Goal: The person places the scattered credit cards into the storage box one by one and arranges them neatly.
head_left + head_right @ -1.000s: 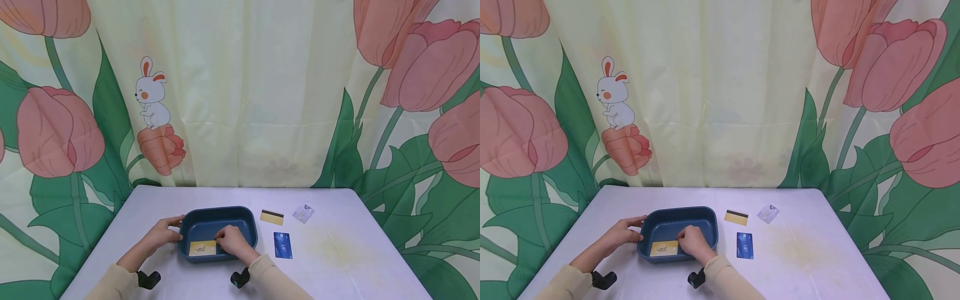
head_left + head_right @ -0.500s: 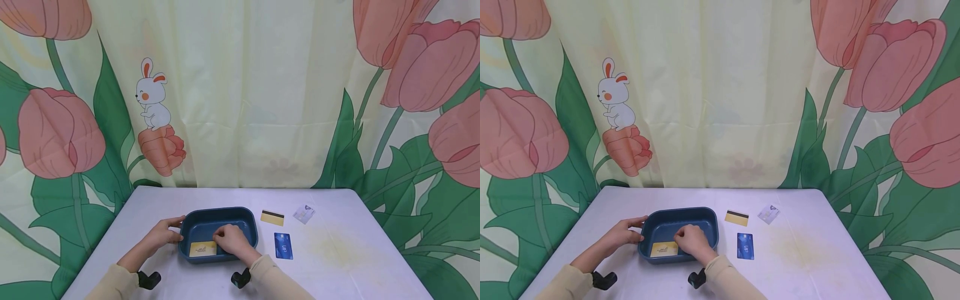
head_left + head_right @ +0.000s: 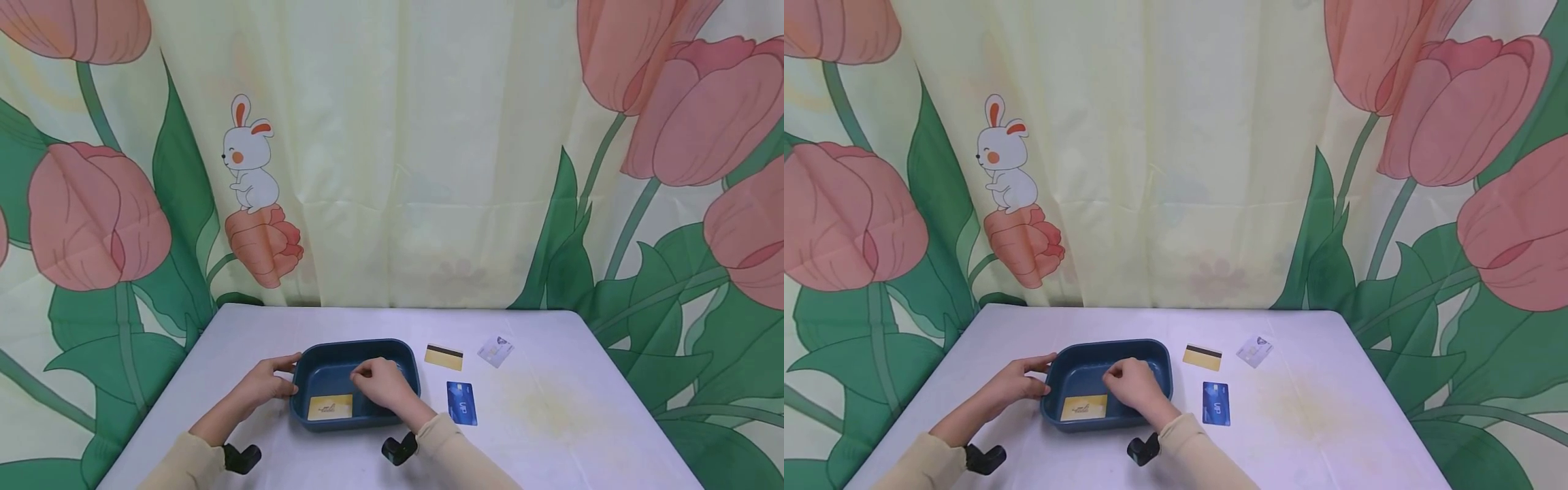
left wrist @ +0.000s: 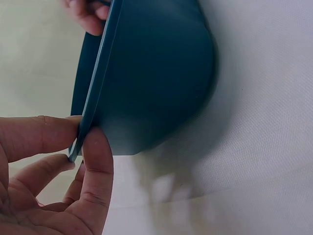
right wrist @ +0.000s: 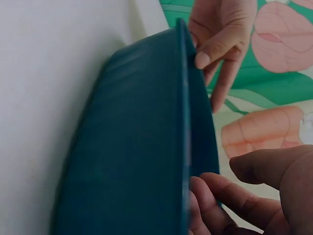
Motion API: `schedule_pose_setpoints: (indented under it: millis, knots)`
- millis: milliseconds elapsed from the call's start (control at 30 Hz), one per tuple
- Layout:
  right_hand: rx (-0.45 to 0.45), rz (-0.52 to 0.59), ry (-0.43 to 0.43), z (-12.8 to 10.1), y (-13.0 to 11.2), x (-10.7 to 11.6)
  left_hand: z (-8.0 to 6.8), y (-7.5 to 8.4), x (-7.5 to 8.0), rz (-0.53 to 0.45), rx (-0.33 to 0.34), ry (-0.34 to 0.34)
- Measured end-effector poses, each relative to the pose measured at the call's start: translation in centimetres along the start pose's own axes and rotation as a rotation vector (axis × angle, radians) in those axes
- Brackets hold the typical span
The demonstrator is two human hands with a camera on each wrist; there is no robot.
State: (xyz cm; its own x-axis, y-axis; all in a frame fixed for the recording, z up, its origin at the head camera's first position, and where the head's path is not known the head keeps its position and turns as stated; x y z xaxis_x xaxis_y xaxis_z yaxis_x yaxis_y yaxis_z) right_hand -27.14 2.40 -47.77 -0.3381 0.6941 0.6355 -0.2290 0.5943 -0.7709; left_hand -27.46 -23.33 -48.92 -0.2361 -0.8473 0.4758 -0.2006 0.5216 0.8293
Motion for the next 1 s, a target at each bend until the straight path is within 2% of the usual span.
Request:
schedule_pose_setpoints:
  millis: [533, 1000]
  knots:
    - [-0.01, 0.052, 0.04, 0.1, 0.2, 3.0, 0.0, 0.0, -0.1, -0.012, -0.004, -0.004]
    - [-0.022, 0.05, 0.061, -0.5, 0.5, 5.0, 0.2, -0.2, 0.0, 0.0, -0.002, -0.001]
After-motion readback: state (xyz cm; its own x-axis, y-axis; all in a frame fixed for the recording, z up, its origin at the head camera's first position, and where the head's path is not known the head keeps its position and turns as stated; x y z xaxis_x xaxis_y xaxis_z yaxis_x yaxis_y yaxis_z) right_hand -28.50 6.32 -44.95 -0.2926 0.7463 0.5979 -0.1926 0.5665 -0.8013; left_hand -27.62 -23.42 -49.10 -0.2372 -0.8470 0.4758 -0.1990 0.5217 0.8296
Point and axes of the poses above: each hand's wrist, its own z-axis towards the middle knuckle, its own x-axis out of the back of the hand, y = z × x, the point moved 2 cm from there along z, towards the middle knuckle, and after that the axes turned 4 degrees about -y, right-handed, at the moved point
